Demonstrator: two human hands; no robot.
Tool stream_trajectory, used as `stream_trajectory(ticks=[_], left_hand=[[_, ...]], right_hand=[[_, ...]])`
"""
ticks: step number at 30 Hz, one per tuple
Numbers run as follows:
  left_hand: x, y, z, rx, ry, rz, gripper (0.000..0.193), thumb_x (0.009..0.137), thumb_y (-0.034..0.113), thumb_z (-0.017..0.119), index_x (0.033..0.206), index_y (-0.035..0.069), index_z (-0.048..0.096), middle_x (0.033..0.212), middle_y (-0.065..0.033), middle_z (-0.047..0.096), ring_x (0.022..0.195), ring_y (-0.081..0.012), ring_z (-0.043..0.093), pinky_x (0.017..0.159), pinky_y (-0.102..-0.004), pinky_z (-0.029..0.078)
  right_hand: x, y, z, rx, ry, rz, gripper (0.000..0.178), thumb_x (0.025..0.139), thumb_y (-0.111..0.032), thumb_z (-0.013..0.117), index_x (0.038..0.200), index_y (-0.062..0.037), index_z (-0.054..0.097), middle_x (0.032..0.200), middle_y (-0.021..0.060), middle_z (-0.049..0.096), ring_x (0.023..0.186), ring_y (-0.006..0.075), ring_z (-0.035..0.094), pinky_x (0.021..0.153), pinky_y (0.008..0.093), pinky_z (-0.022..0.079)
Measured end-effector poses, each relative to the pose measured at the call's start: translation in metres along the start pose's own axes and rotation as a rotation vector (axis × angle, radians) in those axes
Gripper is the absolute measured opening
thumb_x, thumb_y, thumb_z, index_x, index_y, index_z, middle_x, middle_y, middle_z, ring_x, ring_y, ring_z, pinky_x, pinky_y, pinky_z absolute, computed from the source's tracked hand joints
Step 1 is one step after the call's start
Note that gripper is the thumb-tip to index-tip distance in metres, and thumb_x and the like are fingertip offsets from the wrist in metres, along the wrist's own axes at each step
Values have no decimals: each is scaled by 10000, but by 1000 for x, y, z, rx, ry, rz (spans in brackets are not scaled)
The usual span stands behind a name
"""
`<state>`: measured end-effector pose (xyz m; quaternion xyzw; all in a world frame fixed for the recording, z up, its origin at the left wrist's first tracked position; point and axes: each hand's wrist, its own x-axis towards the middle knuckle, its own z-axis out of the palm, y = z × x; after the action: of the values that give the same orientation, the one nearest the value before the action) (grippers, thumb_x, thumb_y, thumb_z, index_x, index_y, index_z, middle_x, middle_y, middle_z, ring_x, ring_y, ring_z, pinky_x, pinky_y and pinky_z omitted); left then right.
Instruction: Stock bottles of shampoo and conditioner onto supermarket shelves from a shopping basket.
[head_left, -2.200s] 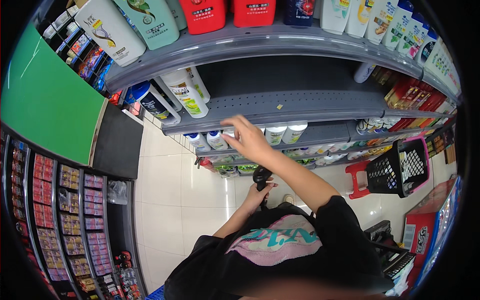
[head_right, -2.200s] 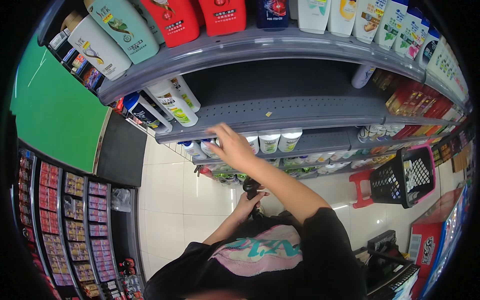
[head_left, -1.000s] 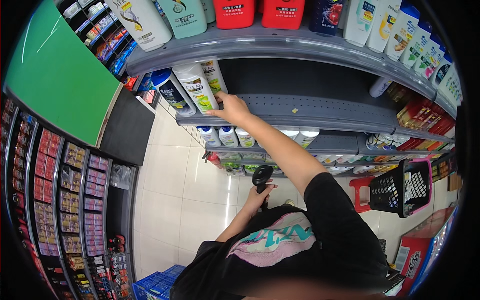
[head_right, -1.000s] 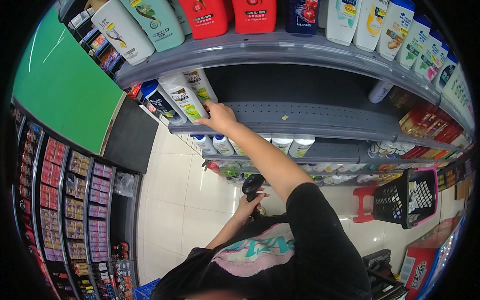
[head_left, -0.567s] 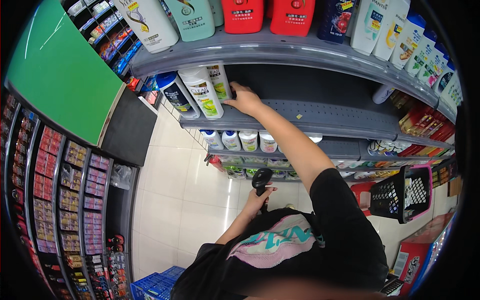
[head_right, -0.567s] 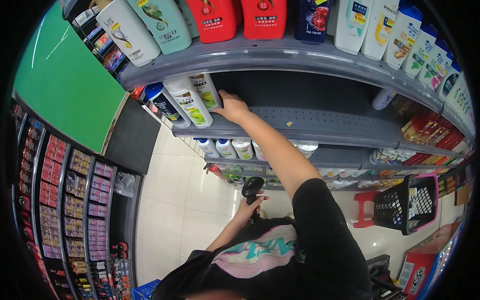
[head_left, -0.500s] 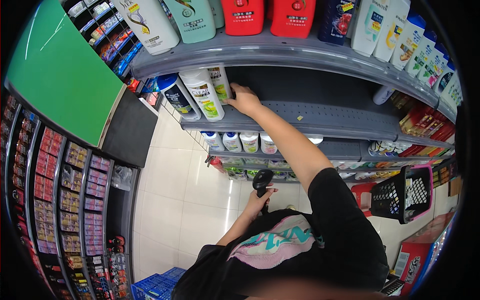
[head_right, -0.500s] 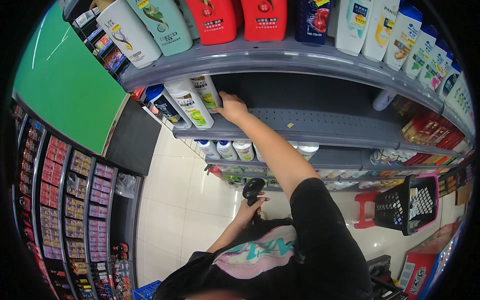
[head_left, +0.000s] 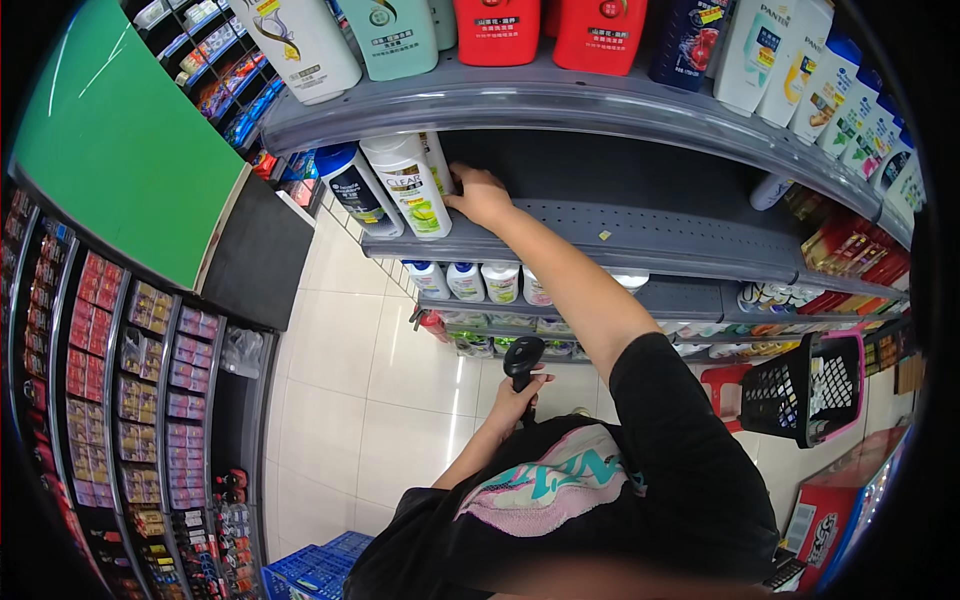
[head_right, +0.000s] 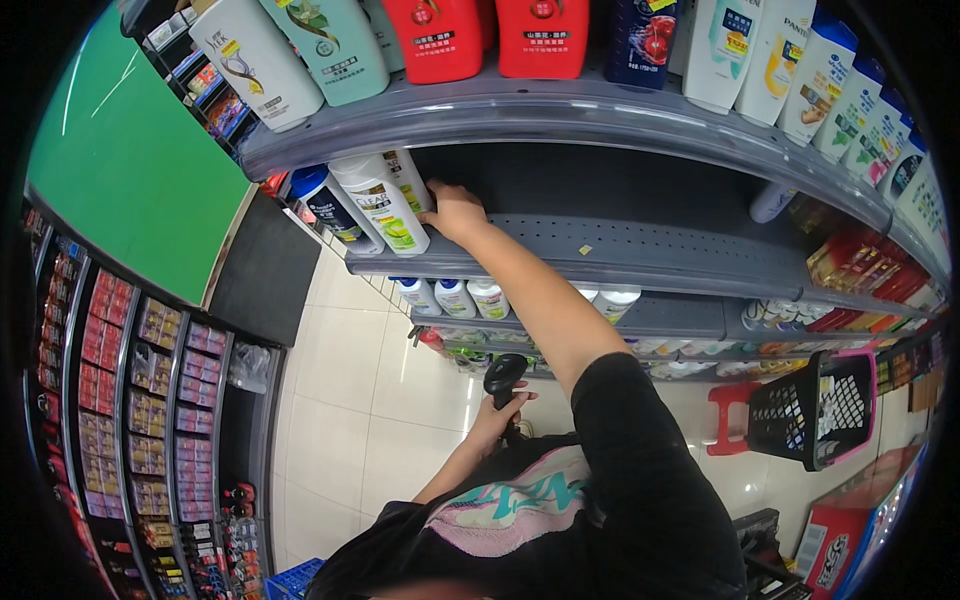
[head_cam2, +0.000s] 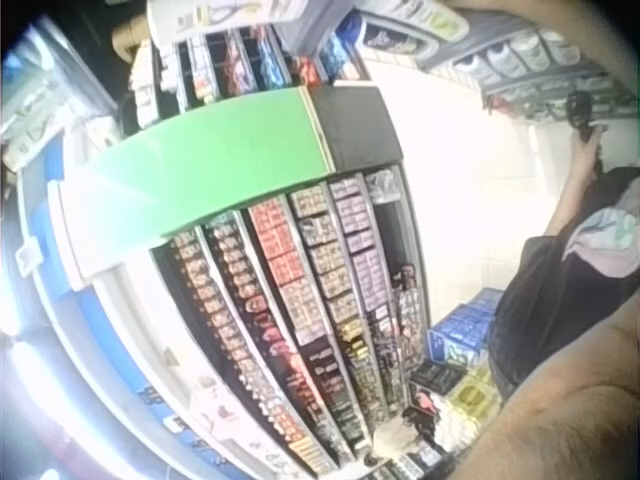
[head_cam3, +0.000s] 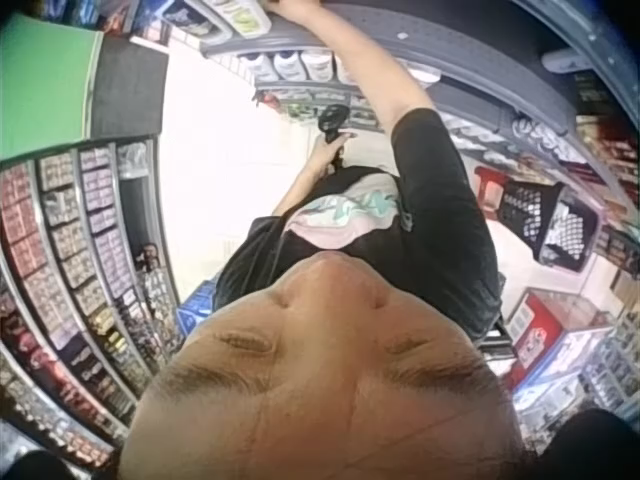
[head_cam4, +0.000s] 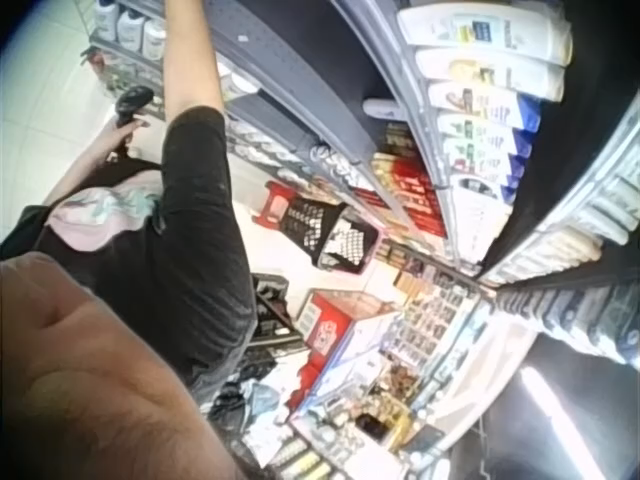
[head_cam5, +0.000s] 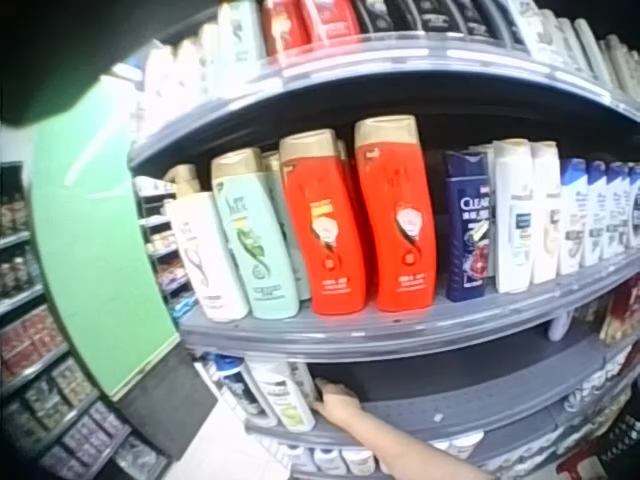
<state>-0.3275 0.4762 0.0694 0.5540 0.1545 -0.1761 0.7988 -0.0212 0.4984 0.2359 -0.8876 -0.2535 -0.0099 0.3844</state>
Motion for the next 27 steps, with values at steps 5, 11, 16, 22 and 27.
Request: stream_trajectory(ticks=[5, 11, 16, 22, 27], left_hand=[[3, -2, -3, -2, -17, -11, 384, 961, 225, 658, 1286, 40, 569, 1077, -66, 722, 623, -49, 464, 586, -218, 412], [5, -1, 0, 3, -64, -36, 380, 961, 226, 657, 1288, 55, 570, 1083, -58, 723, 636, -48, 467, 593, -213, 409], [13, -16, 7, 14, -147, -106, 384, 960, 229, 659, 1296, 67, 569, 1086, -58, 722, 634, -50, 465, 593, -212, 408], [20, -37, 31, 62, -268, -191, 399, 965, 245, 652, 1299, 47, 564, 1078, -62, 723, 629, -51, 467, 586, -214, 411], [22, -39, 80, 188, -374, -136, 396, 963, 241, 652, 1289, 34, 568, 1061, -70, 726, 624, -54, 483, 581, -220, 416]], right_hand=[[0, 1, 1, -33, 10, -6, 509, 795, -257, 786, 1224, -68, 588, 1129, 171, 701, 1032, 357, 674, 888, 433, 544], [-21, 17, -8, -89, 121, -72, 498, 841, -256, 750, 1273, -84, 570, 1231, 166, 638, 986, 342, 675, 855, 434, 543], [-115, 2, -73, 108, 232, -140, 367, 890, -158, 703, 1237, -87, 606, 1286, 133, 569, 652, 183, 594, 641, 318, 510], [-274, 70, -87, 139, 350, 37, 290, 890, -26, 664, 1174, -77, 637, 1251, 106, 572, 593, 104, 495, 566, 251, 454], [-427, 126, -97, 147, 422, 379, 236, 893, -35, 658, 1125, -76, 646, 1228, 108, 565, 594, 126, 543, 571, 272, 473]])
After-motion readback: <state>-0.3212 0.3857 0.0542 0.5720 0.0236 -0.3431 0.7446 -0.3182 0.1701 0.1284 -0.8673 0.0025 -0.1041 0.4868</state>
